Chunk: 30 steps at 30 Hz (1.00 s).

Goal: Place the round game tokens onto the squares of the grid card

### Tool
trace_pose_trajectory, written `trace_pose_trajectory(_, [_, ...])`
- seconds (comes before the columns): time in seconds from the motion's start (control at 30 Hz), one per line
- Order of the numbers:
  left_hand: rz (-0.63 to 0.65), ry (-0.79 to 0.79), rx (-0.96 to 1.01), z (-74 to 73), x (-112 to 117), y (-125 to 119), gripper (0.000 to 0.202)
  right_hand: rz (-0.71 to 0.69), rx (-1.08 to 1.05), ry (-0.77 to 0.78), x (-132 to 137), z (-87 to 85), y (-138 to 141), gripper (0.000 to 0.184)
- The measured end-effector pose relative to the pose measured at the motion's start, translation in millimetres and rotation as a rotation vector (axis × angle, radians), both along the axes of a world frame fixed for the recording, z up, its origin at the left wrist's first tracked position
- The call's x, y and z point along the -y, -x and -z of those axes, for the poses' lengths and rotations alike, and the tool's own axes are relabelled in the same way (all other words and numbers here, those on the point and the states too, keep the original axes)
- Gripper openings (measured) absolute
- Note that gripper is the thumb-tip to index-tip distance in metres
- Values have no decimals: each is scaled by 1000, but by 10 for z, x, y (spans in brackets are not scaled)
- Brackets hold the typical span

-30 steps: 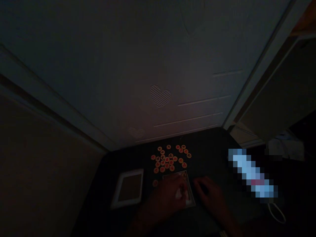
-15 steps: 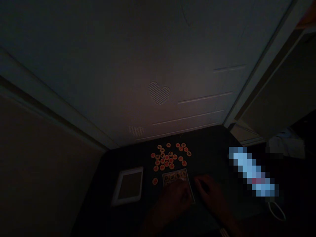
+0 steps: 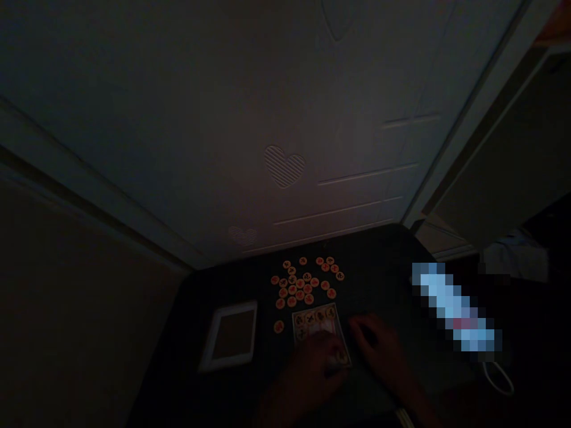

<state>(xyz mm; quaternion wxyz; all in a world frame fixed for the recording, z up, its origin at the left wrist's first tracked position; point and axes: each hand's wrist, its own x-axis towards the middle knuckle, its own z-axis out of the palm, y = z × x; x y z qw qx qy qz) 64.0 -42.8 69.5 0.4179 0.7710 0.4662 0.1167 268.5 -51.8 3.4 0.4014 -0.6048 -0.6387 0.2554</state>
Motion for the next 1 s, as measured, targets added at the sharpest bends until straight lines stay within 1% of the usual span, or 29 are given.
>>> trace_pose_trajectory(0.13, [11, 2, 15, 54, 20, 5, 31, -2, 3, -12, -1, -13, 2, 29])
trace_pose_trajectory(0.27, [15, 4, -3, 60, 13, -10, 30, -3, 2, -5, 4, -11, 0, 26])
trace_pose_trajectory(0.47, [53, -101, -48, 63, 21, -35, 25, 3, -5, -1, 10, 10, 3, 23])
trace_pose_trajectory(0.63, [55, -127, -64, 95, 31, -39, 22, -7, -10, -3, 13, -13, 6, 24])
trace_pose_trajectory(1.0, [59, -119, -49, 58, 33, -34, 20, -21, -9, -3, 9, 23, -14, 24])
